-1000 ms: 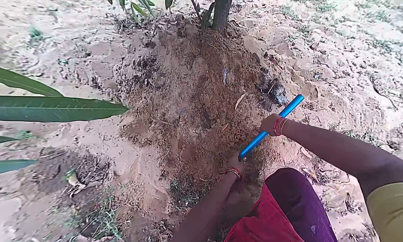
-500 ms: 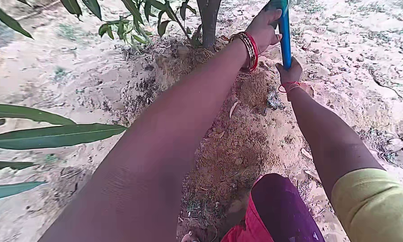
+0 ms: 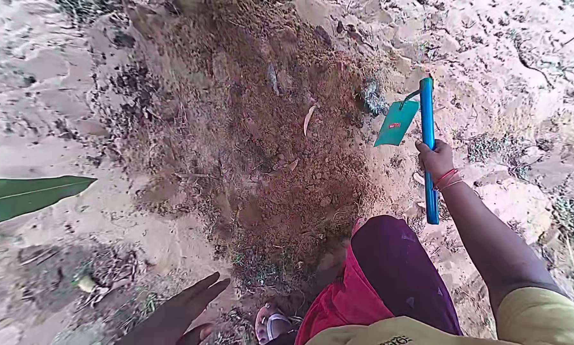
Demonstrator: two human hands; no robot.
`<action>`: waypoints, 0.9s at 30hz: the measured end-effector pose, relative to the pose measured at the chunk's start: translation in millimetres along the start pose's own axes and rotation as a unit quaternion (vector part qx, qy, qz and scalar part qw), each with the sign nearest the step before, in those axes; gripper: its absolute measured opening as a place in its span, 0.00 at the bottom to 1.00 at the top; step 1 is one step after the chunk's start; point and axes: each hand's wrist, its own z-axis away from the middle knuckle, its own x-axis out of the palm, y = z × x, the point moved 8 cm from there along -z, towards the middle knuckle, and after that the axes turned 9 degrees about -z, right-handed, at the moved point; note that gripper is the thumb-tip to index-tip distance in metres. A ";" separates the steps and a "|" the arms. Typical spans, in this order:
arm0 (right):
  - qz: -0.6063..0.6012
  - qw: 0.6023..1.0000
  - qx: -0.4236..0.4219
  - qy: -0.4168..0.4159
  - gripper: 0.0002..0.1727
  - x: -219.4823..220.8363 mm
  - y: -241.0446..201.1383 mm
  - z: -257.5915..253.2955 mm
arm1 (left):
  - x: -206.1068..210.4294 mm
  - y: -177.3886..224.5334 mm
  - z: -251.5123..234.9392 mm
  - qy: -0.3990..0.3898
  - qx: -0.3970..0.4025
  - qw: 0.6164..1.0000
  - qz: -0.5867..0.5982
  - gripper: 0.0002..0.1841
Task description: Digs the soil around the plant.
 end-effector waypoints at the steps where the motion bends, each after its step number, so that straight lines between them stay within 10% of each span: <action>1: -0.013 0.999 -0.007 0.036 0.20 -13.9 0.9 -1.6 | 3.9 -3.7 14.4 0.030 -0.008 0.999 0.020 0.27; 4: -0.091 0.982 -0.049 0.159 0.20 -52.3 -14.5 -27.0 | 23.9 -41.9 23.9 0.136 -0.069 0.987 0.053 0.30; 7: -0.144 0.959 0.008 0.243 0.23 -50.9 5.4 -61.2 | 42.2 -66.9 -5.0 0.034 -0.196 0.980 -0.030 0.29; 12: -0.076 0.949 0.260 0.160 0.25 77.6 146.8 -22.4 | 60.9 -80.9 -26.9 -0.037 -0.174 0.984 -0.025 0.29; 24: -0.318 0.866 0.357 0.144 0.07 77.5 103.2 42.6 | 47.4 -73.2 -68.0 -0.090 -0.157 0.981 -0.072 0.30; 27: -0.410 0.828 0.341 0.171 0.05 77.2 80.8 49.9 | 47.4 -44.1 -100.5 0.017 -0.059 0.998 0.009 0.26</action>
